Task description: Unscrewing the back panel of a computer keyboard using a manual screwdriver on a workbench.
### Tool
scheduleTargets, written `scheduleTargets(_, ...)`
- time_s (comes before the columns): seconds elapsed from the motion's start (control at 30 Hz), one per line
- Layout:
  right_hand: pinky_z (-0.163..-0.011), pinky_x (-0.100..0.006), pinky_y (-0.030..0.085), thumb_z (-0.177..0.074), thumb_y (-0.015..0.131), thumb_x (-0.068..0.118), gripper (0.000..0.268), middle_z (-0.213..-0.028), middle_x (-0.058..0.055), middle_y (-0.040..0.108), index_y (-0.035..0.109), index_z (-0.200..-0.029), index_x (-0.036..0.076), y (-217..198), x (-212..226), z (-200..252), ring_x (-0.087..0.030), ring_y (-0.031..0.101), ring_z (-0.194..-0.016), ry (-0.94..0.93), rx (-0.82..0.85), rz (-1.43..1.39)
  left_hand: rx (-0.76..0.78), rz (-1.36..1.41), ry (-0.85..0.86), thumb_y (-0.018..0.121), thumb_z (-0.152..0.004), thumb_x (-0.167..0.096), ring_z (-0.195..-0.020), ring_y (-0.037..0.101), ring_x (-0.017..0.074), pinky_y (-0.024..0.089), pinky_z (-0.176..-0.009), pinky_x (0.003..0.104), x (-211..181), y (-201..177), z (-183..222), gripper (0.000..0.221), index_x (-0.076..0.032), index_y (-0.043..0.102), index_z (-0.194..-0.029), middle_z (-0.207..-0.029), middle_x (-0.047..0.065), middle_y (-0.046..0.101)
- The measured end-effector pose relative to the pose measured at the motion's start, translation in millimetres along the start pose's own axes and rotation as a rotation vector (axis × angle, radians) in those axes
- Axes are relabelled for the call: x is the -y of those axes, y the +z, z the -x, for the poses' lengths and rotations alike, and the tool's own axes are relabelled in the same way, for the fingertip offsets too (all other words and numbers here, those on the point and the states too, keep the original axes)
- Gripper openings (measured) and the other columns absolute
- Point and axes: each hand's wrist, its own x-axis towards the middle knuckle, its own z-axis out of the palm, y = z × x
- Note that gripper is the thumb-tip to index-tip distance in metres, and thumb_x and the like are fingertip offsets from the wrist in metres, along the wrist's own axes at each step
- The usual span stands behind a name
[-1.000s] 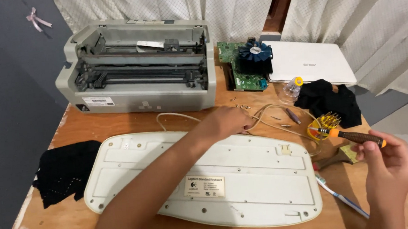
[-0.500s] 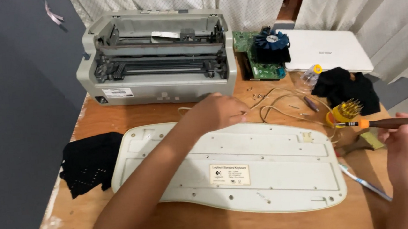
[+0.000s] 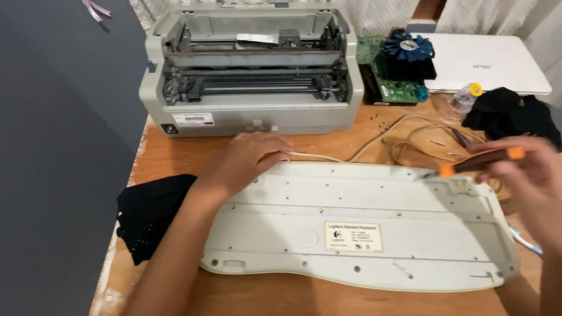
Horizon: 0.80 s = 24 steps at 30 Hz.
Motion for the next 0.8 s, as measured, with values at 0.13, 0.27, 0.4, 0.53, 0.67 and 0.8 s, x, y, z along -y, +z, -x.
scheduleTargets(0.13,-0.081,-0.034,0.062,-0.097,0.059,0.001,0.025,-0.123,-0.020,0.074,0.056,-0.121,-0.002,56,33,-10,-0.026,0.073,-0.090,0.073,0.163,0.113,0.022,0.054,-0.045,0.042,-0.106,-0.035,-0.132,0.059,0.0226,0.042,-0.104,0.041,7,-8,9,0.041,-0.023,0.068,-0.136,-0.141,0.003,0.067)
scheduleTargets(0.27,-0.095,-0.033,0.060,-0.092,0.066,0.003,0.031,-0.120,-0.014,0.072,0.057,-0.122,0.002,80,38,-16,-0.022,0.074,-0.108,-0.059,0.233,0.219,0.017,0.257,-0.069,0.051,-0.102,-0.026,-0.123,0.066,0.0157,0.047,-0.097,0.031,10,-22,22,0.033,-0.021,0.073,-0.127,-0.130,-0.003,0.074)
scheduleTargets(0.4,-0.093,-0.032,0.061,-0.087,0.073,0.014,0.036,-0.112,-0.001,0.079,0.058,-0.121,0.013,93,47,-27,-0.016,0.080,-0.098,-0.034,0.340,0.534,0.063,0.421,-0.280,0.063,-0.096,-0.021,-0.122,0.070,0.0157,0.056,-0.103,0.031,22,-27,30,0.041,-0.014,0.066,-0.136,-0.130,0.005,0.074)
scheduleTargets(0.53,-0.090,-0.030,0.057,-0.088,0.074,0.018,0.040,-0.110,0.002,0.083,0.054,-0.122,0.012,116,57,-37,-0.017,0.081,-0.100,0.014,0.392,0.565,0.071,0.453,-0.262,0.067,-0.092,-0.027,-0.122,0.069,0.0178,0.055,-0.103,0.031,34,-32,34,0.045,-0.014,0.066,-0.135,-0.129,0.006,0.075)
scheduleTargets(0.67,-0.092,-0.032,0.061,-0.089,0.070,0.008,0.038,-0.112,-0.007,0.077,0.051,-0.122,0.009,156,88,-37,-0.017,0.079,-0.100,-0.190,0.511,0.309,0.064,0.422,-0.285,0.071,-0.089,-0.027,-0.110,0.071,0.0162,0.056,-0.091,0.027,38,-39,40,0.049,-0.014,0.066,-0.136,-0.123,0.006,0.076)
scheduleTargets(0.8,-0.088,-0.033,0.068,-0.088,0.072,0.013,0.034,-0.111,-0.009,0.077,0.054,-0.116,0.008,202,108,-36,-0.020,0.080,-0.100,-0.270,0.656,0.250,0.060,0.451,-0.405,0.074,-0.086,-0.028,-0.096,0.072,0.0093,0.052,-0.084,0.023,42,-41,45,0.041,-0.014,0.072,-0.124,-0.108,-0.001,0.078)
